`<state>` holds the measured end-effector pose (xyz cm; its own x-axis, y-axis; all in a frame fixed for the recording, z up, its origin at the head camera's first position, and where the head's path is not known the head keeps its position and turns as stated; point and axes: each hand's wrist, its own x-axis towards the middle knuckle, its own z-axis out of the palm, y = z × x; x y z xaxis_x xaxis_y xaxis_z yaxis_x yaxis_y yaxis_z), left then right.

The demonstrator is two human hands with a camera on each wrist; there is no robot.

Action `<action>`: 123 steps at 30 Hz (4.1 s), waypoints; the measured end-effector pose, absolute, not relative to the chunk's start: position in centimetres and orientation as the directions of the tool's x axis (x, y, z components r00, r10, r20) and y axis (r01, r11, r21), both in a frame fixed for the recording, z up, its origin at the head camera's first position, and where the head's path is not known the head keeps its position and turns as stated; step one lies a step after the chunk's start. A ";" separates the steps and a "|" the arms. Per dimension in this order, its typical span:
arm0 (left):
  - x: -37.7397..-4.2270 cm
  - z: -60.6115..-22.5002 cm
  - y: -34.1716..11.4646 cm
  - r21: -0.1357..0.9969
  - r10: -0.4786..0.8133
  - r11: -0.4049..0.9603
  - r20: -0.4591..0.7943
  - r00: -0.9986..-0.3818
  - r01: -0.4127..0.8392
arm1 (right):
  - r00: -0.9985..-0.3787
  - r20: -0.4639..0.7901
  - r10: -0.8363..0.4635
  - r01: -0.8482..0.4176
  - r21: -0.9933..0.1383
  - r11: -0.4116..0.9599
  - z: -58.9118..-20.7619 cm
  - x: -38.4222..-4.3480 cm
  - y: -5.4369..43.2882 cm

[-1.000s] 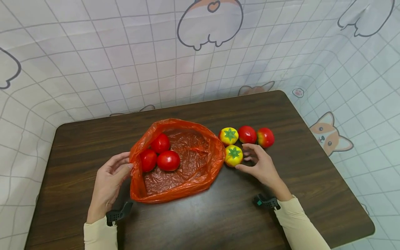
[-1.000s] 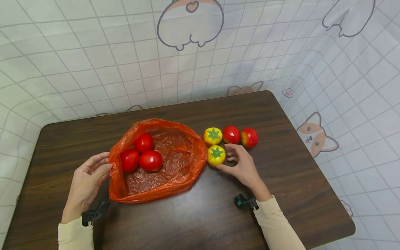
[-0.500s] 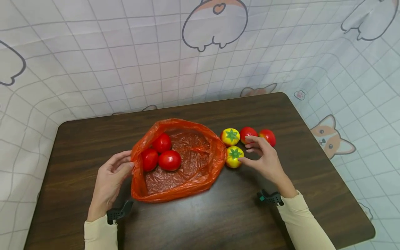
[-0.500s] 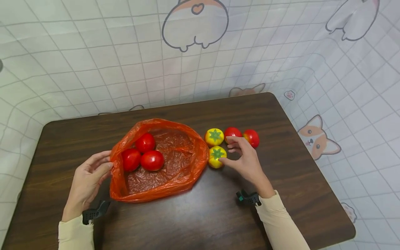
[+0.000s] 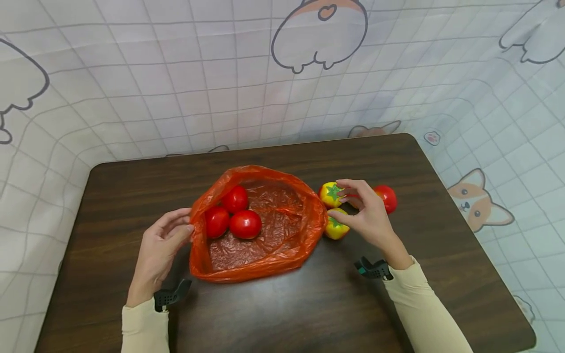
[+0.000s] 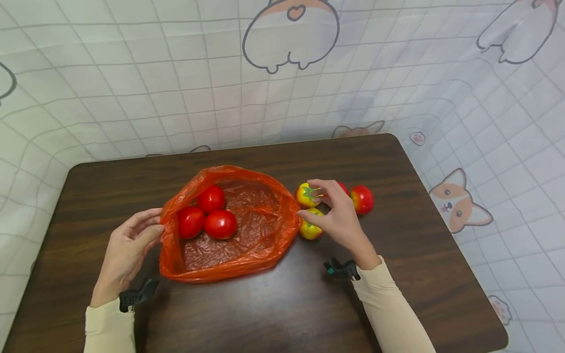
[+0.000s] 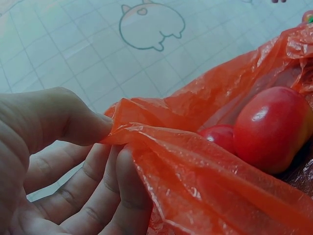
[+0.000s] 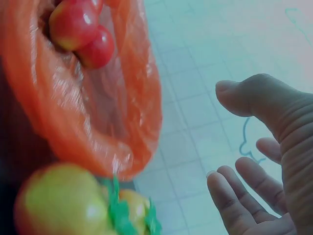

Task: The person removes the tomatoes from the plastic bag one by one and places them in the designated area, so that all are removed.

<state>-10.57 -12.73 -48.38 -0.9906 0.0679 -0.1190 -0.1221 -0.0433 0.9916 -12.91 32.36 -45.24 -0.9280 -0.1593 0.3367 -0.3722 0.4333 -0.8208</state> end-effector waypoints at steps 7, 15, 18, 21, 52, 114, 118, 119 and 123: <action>-10.6 -48.2 -12.8 0.991 0.072 -0.068 -0.108 -0.992 -0.113 | -0.916 0.350 -0.195 -0.400 -0.821 0.406 -44.4 -14.0 30.3; -10.6 -48.3 -12.8 0.990 0.068 -0.091 -0.101 -0.993 -0.107 | -0.904 0.352 -0.241 -0.422 -0.821 0.384 -43.9 -15.2 28.1; -10.6 -48.3 -12.7 0.990 0.074 -0.093 -0.104 -0.992 -0.111 | -0.904 0.343 -0.257 -0.419 -0.830 0.368 -43.9 -15.5 27.3; -10.6 -48.3 -12.8 0.990 0.073 -0.078 -0.113 -0.991 -0.119 | -0.899 0.339 -0.277 -0.423 -0.835 0.352 -43.9 -15.8 26.5; -10.5 -48.8 -12.9 0.992 0.064 -0.025 -0.118 -0.991 -0.120 | -0.869 0.210 -0.449 -0.395 -0.841 0.370 -48.1 -16.1 19.8; -10.5 -49.5 -12.7 0.986 0.049 0.007 -0.164 -0.985 -0.164 | -0.857 0.070 -0.510 -0.372 -0.768 0.521 -51.9 -15.6 17.6; -10.6 -49.4 -12.6 0.987 0.052 0.015 -0.159 -0.986 -0.159 | -0.859 0.075 -0.507 -0.373 -0.771 0.517 -51.9 -15.6 17.7; -10.6 -49.3 -12.6 0.987 0.052 0.019 -0.160 -0.986 -0.159 | -0.858 0.075 -0.507 -0.372 -0.771 0.516 -51.9 -15.6 17.8; -10.7 -49.2 -12.6 0.988 0.051 0.024 -0.156 -0.986 -0.155 | -0.857 0.086 -0.508 -0.378 -0.774 0.508 -51.8 -15.5 17.9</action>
<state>-10.68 -12.60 -49.21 -0.9865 0.0511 -0.1557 -0.1547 0.0235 0.9877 -15.52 17.88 -51.79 -0.8572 -0.5078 0.0858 -0.3784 0.5080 -0.7738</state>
